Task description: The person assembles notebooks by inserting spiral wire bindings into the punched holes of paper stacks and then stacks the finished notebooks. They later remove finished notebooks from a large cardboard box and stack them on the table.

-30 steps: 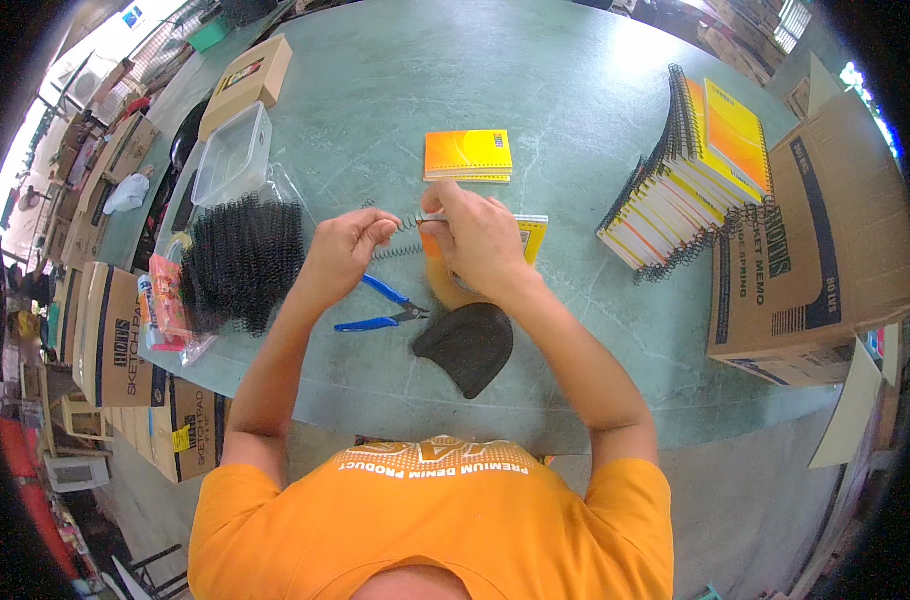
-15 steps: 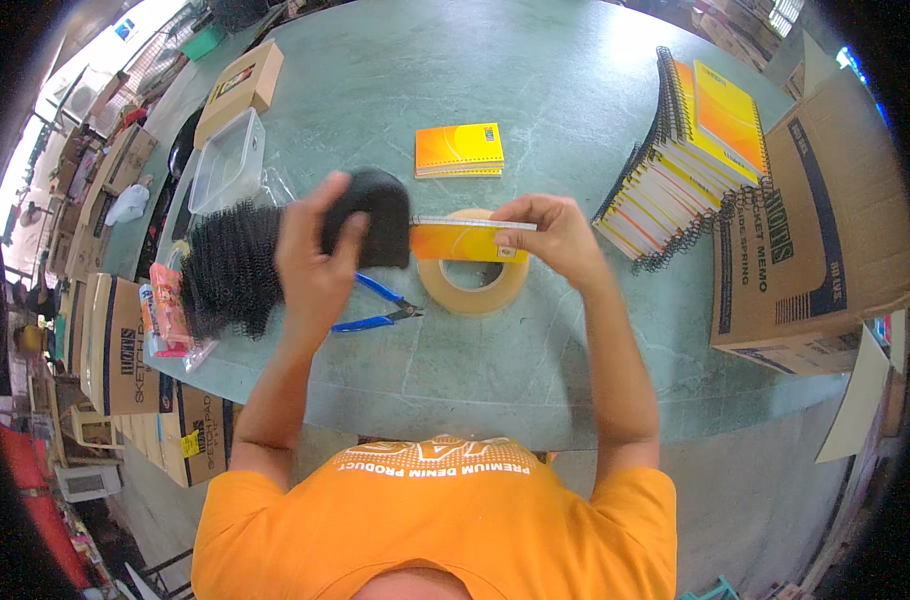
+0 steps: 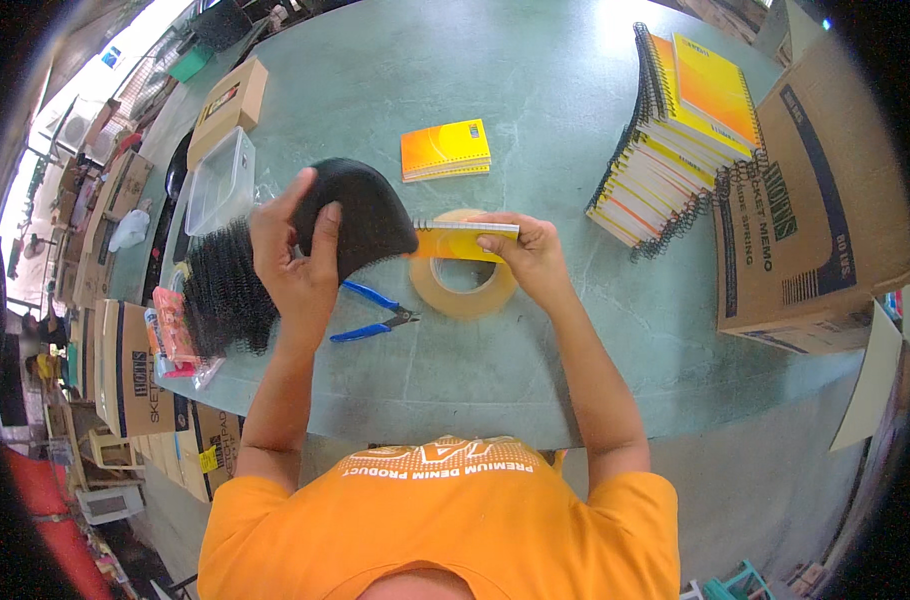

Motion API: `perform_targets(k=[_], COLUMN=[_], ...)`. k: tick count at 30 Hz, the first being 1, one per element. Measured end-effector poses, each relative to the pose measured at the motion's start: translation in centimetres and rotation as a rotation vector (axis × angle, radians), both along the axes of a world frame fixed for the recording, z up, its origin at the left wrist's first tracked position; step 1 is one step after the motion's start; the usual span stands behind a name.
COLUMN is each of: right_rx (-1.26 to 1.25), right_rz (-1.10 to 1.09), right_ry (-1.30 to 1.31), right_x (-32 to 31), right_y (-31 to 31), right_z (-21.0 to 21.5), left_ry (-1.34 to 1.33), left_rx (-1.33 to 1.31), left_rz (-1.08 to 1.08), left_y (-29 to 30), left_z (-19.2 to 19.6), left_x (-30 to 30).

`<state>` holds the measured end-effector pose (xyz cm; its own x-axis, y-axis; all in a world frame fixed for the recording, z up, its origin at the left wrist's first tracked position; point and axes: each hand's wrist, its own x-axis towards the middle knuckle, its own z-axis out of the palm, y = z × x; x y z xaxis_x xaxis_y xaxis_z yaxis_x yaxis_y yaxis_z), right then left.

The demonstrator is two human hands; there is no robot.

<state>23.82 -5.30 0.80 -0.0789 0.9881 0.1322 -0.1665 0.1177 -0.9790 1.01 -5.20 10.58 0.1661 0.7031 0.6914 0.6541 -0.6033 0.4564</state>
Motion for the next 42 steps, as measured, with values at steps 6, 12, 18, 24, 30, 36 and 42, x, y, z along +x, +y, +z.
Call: perform_targets(k=[6,12,18,24,30,36,42], right_rx=[-0.011,-0.009,0.018,0.025,0.063,0.062,0.132], right_rz=[-0.025,-0.054,-0.001,0.021,0.02,0.042,-0.04], right_ry=[0.041,0.051,0.035,0.019,-0.105,0.064,-0.058], right_x=[-0.3,-0.4,-0.3,-0.2,-0.6,-1.1,-1.3], right_y=[-0.2,-0.2,-0.4,-0.7,-1.2,-1.3,-0.7], right_z=[0.7,-0.2,-0.7,-0.7,-0.1,1.5,1.6], left_ry=[-0.035,0.092,0.244,0.046,0.021,0.046,0.187], left_rx=[-0.06,-0.238,-0.339,-0.175,0.086,-0.185,-0.16], left_rz=[-0.082,-0.231,-0.373,-0.197,-0.11,-0.505,-0.404], left_y=[0.5,0.7,0.5,1.0,0.8,-4.7,-4.8], left_z=[0.7,-0.2,-0.8,0.5,1.0,-0.1,-4.2], left_x=[0.6,1.9,2.9,3.4,4.3,3.4,4.4])
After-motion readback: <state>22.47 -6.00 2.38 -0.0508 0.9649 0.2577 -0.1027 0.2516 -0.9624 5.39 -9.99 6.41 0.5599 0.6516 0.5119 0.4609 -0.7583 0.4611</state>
